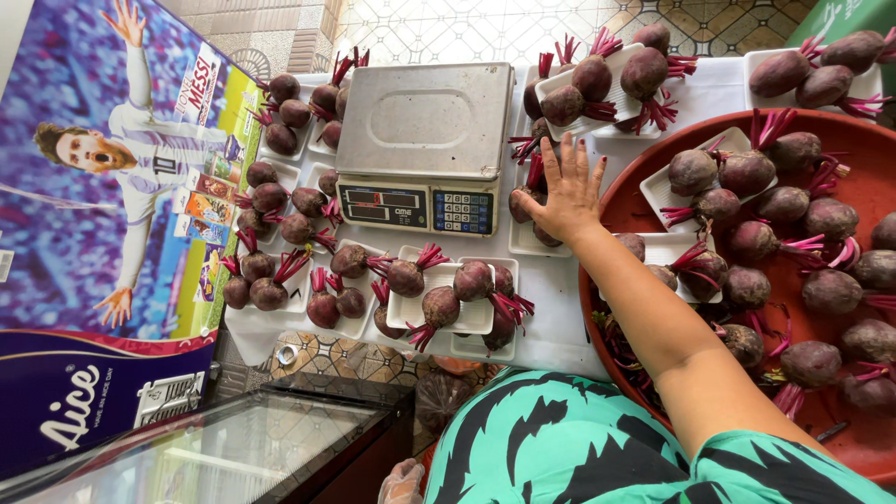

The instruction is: The person weighs beets on a scale, placing them into foam trays and then into a large red basin.

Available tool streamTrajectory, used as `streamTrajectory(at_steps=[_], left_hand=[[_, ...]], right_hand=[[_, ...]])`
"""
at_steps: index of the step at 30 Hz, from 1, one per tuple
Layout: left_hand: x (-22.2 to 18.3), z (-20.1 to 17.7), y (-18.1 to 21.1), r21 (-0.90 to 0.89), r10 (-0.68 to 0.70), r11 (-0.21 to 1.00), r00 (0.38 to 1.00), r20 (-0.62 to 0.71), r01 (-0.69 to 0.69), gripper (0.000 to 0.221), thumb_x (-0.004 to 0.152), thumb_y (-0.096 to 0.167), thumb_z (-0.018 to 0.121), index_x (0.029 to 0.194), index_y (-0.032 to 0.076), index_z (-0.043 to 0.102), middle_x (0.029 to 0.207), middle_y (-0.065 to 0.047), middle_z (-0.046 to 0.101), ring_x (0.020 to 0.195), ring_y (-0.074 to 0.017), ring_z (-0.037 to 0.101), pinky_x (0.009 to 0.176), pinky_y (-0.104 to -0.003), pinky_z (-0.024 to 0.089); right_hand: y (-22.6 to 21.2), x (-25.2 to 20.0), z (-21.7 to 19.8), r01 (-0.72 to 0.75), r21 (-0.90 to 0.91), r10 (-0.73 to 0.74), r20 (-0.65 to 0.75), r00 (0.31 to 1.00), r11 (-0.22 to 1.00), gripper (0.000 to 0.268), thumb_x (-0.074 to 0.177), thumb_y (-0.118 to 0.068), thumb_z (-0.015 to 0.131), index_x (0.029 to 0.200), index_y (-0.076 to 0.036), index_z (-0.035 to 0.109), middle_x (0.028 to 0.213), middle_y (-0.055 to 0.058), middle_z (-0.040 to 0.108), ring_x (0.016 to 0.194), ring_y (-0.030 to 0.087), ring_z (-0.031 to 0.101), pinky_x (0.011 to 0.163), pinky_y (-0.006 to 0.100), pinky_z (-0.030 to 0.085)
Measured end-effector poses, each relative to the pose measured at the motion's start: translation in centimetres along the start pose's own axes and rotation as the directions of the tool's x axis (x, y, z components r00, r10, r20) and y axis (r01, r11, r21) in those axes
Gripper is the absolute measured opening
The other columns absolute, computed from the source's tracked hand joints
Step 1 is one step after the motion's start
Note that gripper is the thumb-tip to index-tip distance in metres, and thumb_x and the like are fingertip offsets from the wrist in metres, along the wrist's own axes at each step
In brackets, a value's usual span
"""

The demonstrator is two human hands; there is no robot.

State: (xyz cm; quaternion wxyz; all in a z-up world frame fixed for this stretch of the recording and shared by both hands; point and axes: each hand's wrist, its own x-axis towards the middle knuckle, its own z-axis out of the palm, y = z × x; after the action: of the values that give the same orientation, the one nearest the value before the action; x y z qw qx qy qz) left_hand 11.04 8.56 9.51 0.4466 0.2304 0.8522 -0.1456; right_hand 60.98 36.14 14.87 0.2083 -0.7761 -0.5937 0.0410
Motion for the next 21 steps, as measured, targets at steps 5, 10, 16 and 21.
streamTrajectory(at_steps=[5, 10, 16, 21], left_hand=[[0.6, -0.5, 0.8, 0.012, 0.034, 0.999, 0.999, 0.012, -0.034, 0.045, 0.098, 0.040, 0.066, 0.137, 0.018, 0.070, 0.131, 0.001, 0.073, 0.115, -0.0157, 0.071, 0.099, -0.026, 0.051], [-0.7, -0.7, 1.9, 0.106, 0.005, 0.994, 0.999, -0.040, -0.001, 0.048, 0.094, 0.044, 0.062, 0.135, 0.022, 0.072, 0.128, 0.001, 0.076, 0.116, -0.0160, 0.070, 0.102, -0.026, 0.049], [-1.3, 0.5, 3.2, 0.233, -0.025, 0.973, 0.997, 0.066, 0.009, 0.050, 0.101, 0.052, 0.055, 0.145, 0.030, 0.061, 0.146, 0.007, 0.065, 0.128, -0.0171, 0.065, 0.107, -0.029, 0.049], [-6.2, 2.7, 3.6, 0.099, -0.013, 0.995, 0.996, 0.084, 0.005, 0.044, 0.101, 0.045, 0.057, 0.140, 0.027, 0.066, 0.134, 0.000, 0.072, 0.119, -0.0210, 0.069, 0.100, -0.032, 0.052]], right_hand=[[0.4, -0.3, -1.3, -0.018, 0.035, 0.018, 0.008, 1.000, 0.999, 0.102, 0.091, -0.076, 0.050, 0.167, -0.020, 0.010, 0.173, 0.013, 0.013, 0.159, 0.035, 0.014, 0.121, 0.069, 0.001], [3.5, -1.1, -4.5, 0.005, -0.092, -0.020, -0.163, 0.986, 0.996, 0.103, 0.101, -0.080, 0.049, 0.170, -0.022, 0.001, 0.172, 0.012, -0.014, 0.161, 0.029, -0.009, 0.130, 0.064, 0.006], [11.2, -3.5, -10.4, 0.096, 0.403, 0.180, -0.595, 0.784, 0.910, 0.036, 0.112, -0.016, 0.071, 0.078, -0.006, 0.064, 0.069, 0.006, 0.062, 0.059, 0.018, 0.052, 0.055, 0.036, 0.038], [18.7, -6.4, -11.8, 0.181, 0.513, 0.332, -0.746, 0.578, 0.839, 0.051, 0.114, -0.002, 0.071, 0.068, -0.004, 0.049, 0.064, 0.008, 0.046, 0.061, 0.019, 0.038, 0.061, 0.041, 0.026]])
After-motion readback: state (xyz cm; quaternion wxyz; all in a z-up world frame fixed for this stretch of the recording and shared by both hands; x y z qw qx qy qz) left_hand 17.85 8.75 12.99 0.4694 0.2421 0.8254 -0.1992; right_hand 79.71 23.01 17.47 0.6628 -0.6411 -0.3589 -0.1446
